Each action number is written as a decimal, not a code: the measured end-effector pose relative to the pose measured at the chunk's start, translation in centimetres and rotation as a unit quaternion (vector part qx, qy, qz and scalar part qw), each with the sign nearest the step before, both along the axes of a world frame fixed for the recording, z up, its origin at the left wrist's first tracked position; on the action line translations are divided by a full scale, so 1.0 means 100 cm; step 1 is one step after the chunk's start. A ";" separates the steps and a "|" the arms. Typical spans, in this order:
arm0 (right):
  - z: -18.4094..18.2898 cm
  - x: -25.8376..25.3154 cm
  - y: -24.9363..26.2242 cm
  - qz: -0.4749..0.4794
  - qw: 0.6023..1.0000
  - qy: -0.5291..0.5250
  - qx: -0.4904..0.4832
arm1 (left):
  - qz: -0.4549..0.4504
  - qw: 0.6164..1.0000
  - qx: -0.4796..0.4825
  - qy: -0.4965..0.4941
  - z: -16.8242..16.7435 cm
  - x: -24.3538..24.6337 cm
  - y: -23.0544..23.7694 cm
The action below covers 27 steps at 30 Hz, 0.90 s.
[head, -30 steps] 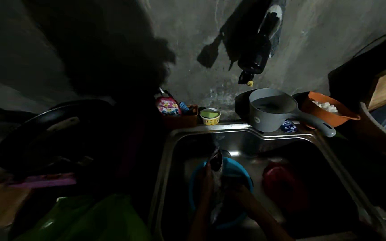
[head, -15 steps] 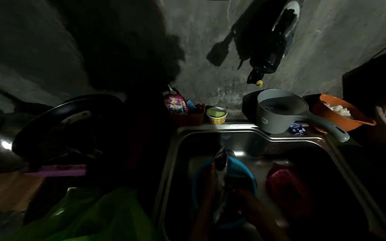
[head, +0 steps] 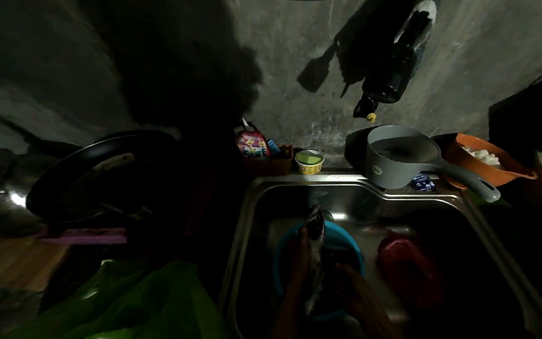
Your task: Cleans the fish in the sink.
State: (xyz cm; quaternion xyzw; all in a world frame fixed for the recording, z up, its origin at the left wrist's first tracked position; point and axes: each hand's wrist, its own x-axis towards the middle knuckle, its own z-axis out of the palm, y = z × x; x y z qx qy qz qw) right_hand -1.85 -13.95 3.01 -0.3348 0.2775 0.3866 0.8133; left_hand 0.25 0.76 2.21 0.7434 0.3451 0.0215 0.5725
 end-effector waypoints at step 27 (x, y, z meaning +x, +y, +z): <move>-0.010 0.045 -0.088 0.614 0.485 -0.233 -0.577 | -0.024 0.990 -0.142 0.012 -0.036 0.001 0.012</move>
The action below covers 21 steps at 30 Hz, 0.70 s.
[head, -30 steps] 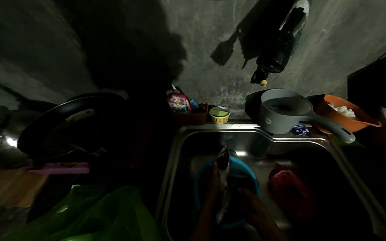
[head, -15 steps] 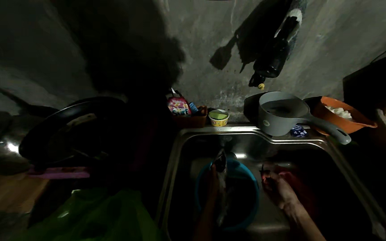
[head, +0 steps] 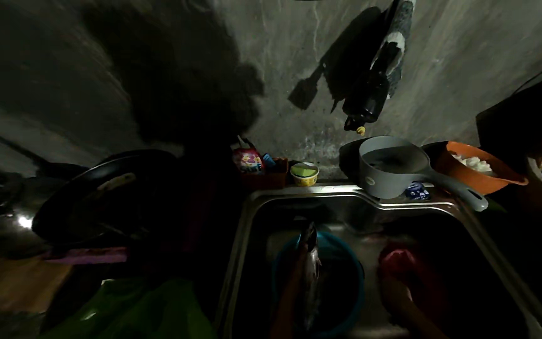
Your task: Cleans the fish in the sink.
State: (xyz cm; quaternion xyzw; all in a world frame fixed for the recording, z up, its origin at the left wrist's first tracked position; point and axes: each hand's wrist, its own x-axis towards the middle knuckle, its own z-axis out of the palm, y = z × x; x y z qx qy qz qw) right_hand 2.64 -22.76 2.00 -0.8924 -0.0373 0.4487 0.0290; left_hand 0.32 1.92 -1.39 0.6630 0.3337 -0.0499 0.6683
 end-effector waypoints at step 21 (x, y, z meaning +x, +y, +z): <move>-0.055 0.063 0.123 -0.267 0.912 -0.039 0.308 | -0.067 0.983 0.162 0.052 -0.080 0.020 -0.029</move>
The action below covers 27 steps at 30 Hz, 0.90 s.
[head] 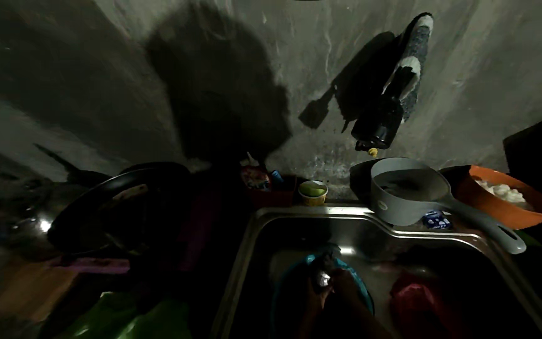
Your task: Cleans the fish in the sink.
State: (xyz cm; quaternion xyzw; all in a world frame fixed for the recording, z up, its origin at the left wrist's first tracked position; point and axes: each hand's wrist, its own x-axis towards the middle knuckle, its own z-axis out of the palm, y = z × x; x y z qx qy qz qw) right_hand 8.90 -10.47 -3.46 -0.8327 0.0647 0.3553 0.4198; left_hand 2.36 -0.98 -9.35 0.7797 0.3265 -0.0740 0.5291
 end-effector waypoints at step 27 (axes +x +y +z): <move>-0.040 -0.023 -0.018 0.102 0.981 -0.066 -0.150 | -0.199 0.967 0.101 0.126 0.023 0.013 0.006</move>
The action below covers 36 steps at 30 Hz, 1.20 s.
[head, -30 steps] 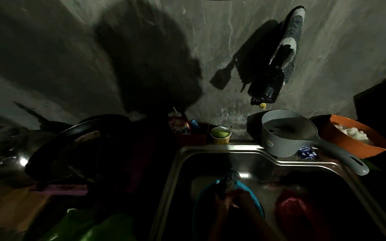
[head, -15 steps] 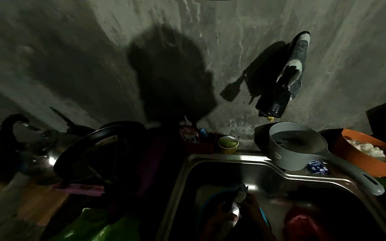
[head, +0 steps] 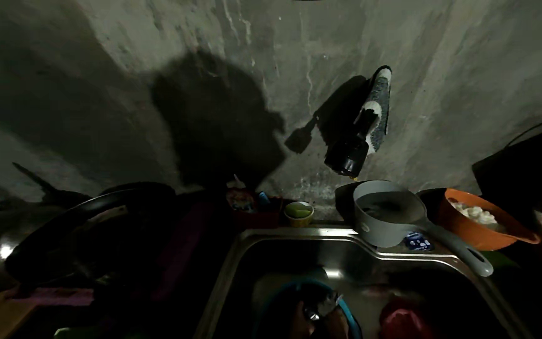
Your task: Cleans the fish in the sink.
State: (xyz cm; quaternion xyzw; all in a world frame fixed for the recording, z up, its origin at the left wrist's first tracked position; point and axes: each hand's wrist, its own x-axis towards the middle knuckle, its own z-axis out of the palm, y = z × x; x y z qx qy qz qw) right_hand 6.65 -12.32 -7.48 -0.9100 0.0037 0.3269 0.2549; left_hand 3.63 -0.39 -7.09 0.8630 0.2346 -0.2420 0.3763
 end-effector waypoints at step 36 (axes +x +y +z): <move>0.062 -0.022 -0.037 -0.103 0.964 -0.097 0.226 | -0.044 0.984 -0.147 -0.091 0.045 -0.008 0.009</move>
